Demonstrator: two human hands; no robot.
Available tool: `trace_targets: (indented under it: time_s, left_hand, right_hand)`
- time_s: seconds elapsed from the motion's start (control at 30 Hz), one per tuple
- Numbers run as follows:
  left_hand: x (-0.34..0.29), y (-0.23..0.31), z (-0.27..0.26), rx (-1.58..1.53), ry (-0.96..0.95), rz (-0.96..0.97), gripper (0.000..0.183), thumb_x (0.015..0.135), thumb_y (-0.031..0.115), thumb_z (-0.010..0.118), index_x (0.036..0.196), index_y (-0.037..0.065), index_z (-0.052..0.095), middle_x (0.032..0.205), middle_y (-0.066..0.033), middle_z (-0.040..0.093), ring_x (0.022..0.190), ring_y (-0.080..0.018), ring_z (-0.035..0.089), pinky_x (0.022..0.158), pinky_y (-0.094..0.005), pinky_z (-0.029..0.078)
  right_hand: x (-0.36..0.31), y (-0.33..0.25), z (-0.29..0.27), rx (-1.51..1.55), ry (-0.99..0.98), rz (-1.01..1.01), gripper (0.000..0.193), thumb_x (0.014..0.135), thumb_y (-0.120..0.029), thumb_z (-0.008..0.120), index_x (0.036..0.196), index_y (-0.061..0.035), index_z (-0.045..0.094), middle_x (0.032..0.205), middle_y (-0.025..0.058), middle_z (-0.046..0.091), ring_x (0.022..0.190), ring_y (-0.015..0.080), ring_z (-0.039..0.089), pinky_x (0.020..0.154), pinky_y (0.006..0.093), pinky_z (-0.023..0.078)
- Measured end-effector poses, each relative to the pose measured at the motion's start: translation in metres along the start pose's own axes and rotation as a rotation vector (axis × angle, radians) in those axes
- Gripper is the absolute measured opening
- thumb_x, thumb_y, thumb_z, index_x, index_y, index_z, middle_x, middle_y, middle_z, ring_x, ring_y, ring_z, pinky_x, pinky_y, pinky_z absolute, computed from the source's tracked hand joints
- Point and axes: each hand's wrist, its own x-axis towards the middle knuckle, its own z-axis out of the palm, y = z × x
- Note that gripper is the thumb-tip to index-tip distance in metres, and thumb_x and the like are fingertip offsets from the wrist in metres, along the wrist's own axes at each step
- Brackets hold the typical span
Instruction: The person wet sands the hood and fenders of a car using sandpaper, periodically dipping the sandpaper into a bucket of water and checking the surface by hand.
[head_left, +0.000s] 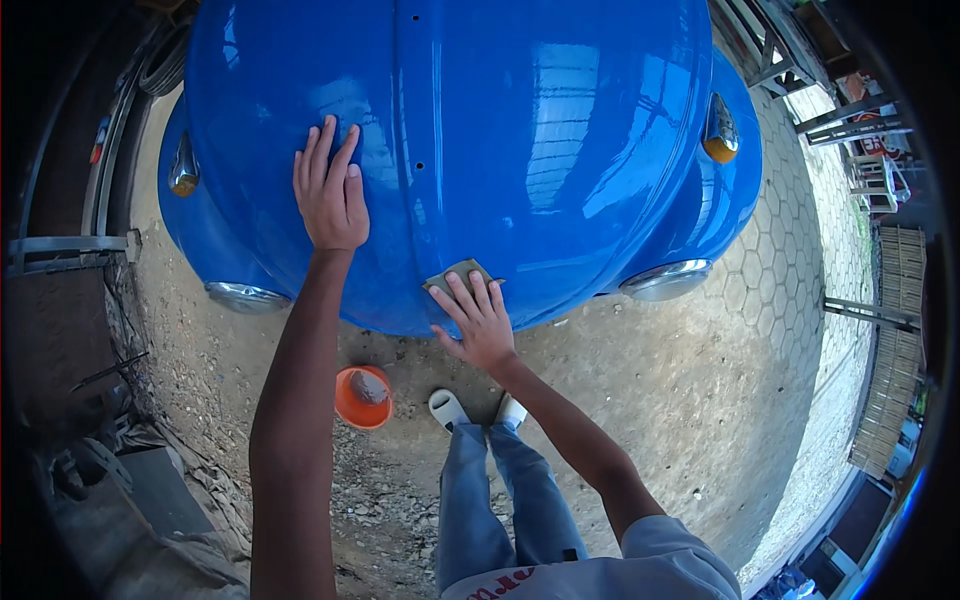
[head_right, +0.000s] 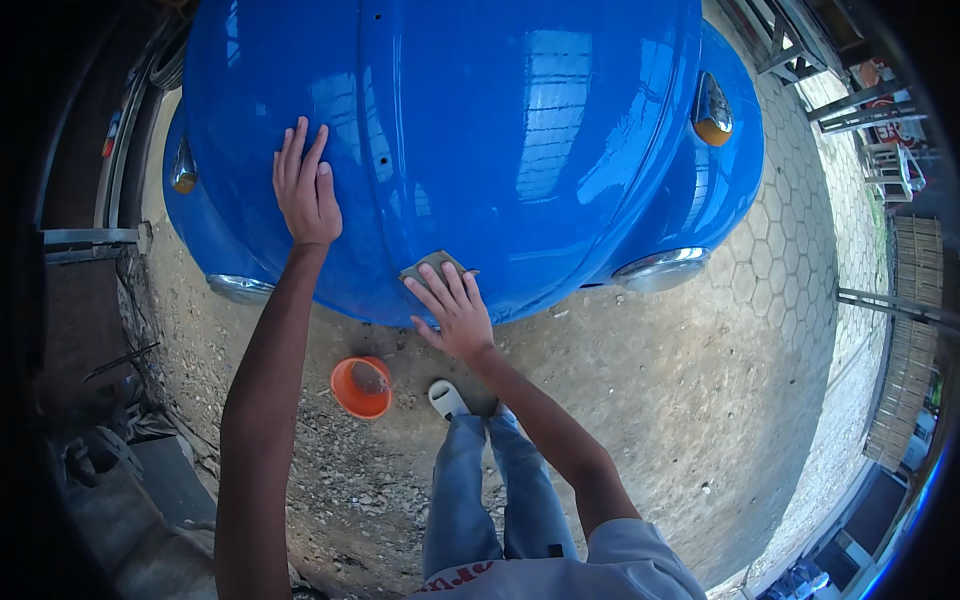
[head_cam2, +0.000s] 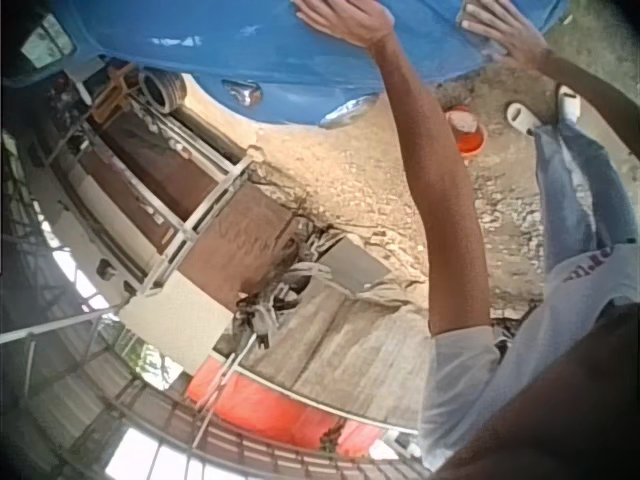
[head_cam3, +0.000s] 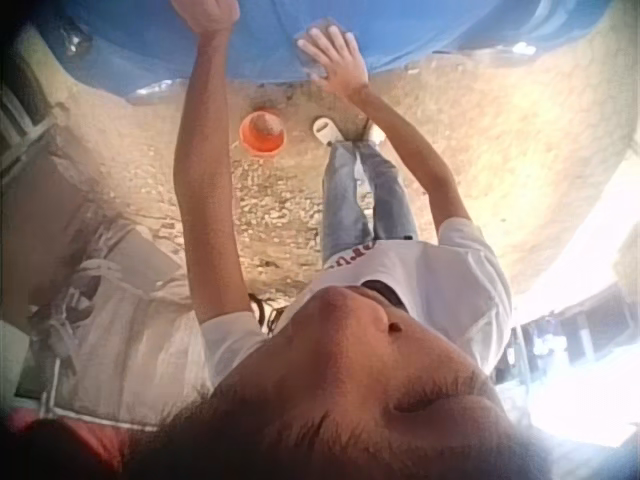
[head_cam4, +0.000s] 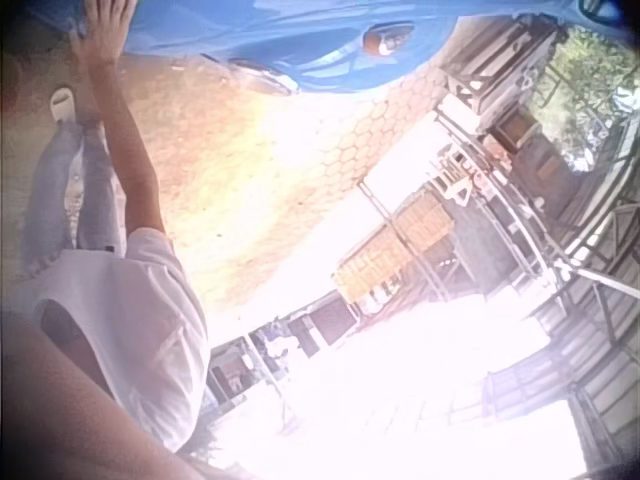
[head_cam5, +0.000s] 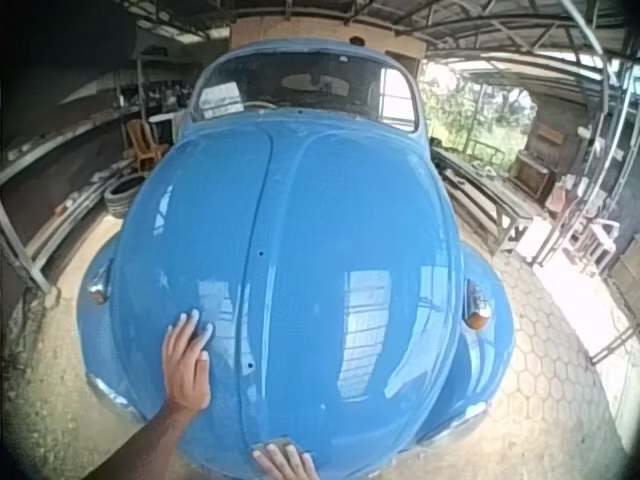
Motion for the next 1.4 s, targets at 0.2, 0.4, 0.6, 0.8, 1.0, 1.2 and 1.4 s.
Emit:
trace_targets:
  time_s: [0.2,0.4,0.6,0.8,1.0,1.2,1.4]
  left_hand:
    - [-0.016,-0.009,0.003,-0.027,0.093,-0.046,0.042,0.103,0.03,0.047,0.144,0.022,0.058,0.156,-0.0081,0.046,0.146,-0.0331,0.038,0.121,-0.0563,0.021]
    - [-0.012,-0.02,-0.024,0.027,-0.077,0.119,0.044,0.108,0.029,0.041,0.151,0.026,0.049,0.162,-0.005,0.037,0.149,-0.0304,0.033,0.122,-0.0541,0.019]
    - [0.011,-0.059,-0.036,0.031,-0.127,0.279,0.044,0.106,0.033,0.044,0.149,0.027,0.051,0.16,-0.0033,0.039,0.147,-0.0286,0.036,0.123,-0.054,0.021]
    - [0.003,-0.079,-0.021,-0.029,0.001,0.152,0.042,0.105,0.034,0.046,0.144,0.024,0.057,0.156,-0.0034,0.046,0.146,-0.029,0.039,0.122,-0.0524,0.024]
    - [-0.007,-0.086,-0.023,-0.235,0.095,0.045,0.04,0.104,0.022,0.043,0.137,0.011,0.063,0.144,-0.0081,0.059,0.14,-0.0312,0.047,0.118,-0.0498,0.029]
    - [-0.007,-0.075,-0.024,-0.236,0.123,-0.031,0.04,0.101,0.015,0.043,0.133,0.008,0.065,0.141,-0.0093,0.062,0.137,-0.033,0.05,0.116,-0.0473,0.033]
    - [-0.016,-0.081,-0.026,-0.206,0.091,-0.057,0.04,0.1,0.015,0.044,0.132,0.012,0.068,0.141,-0.0066,0.062,0.136,-0.0298,0.051,0.115,-0.0471,0.034]
  right_hand:
    - [0.099,-0.01,-0.036,-0.032,0.229,-0.041,0.066,0.094,-0.054,0.055,0.154,-0.0277,0.043,0.162,0.0063,0.035,0.148,0.0369,0.03,0.119,0.0555,0.025]
    - [0.251,0.003,-0.081,-0.152,0.63,-0.133,0.069,0.093,-0.053,0.057,0.15,-0.0146,0.047,0.157,0.0173,0.039,0.145,0.0486,0.031,0.114,0.0631,0.027]
    - [0.135,-0.037,-0.035,-0.094,0.323,-0.068,0.069,0.094,-0.053,0.056,0.153,-0.0202,0.044,0.161,0.0108,0.036,0.148,0.0434,0.027,0.117,0.0618,0.023]
    - [0.009,-0.047,0.046,-0.155,0.023,0.007,0.069,0.095,-0.057,0.053,0.156,-0.0259,0.041,0.164,0.0025,0.034,0.151,0.036,0.026,0.119,0.0616,0.018]
    - [0.171,-0.076,-0.03,-0.148,0.294,0.164,0.069,0.096,-0.059,0.049,0.154,-0.0215,0.044,0.163,0.0054,0.034,0.152,0.0374,0.025,0.121,0.0601,0.015]
    - [0.281,-0.056,-0.067,-0.213,0.479,0.174,0.074,0.095,-0.059,0.05,0.153,-0.0138,0.044,0.161,0.0118,0.036,0.15,0.0428,0.024,0.121,0.0601,0.016]
    - [0.134,-0.107,-0.001,-0.108,0.135,0.194,0.08,0.091,-0.062,0.055,0.155,-0.016,0.041,0.164,0.0107,0.032,0.152,0.0439,0.021,0.121,0.0603,0.013]
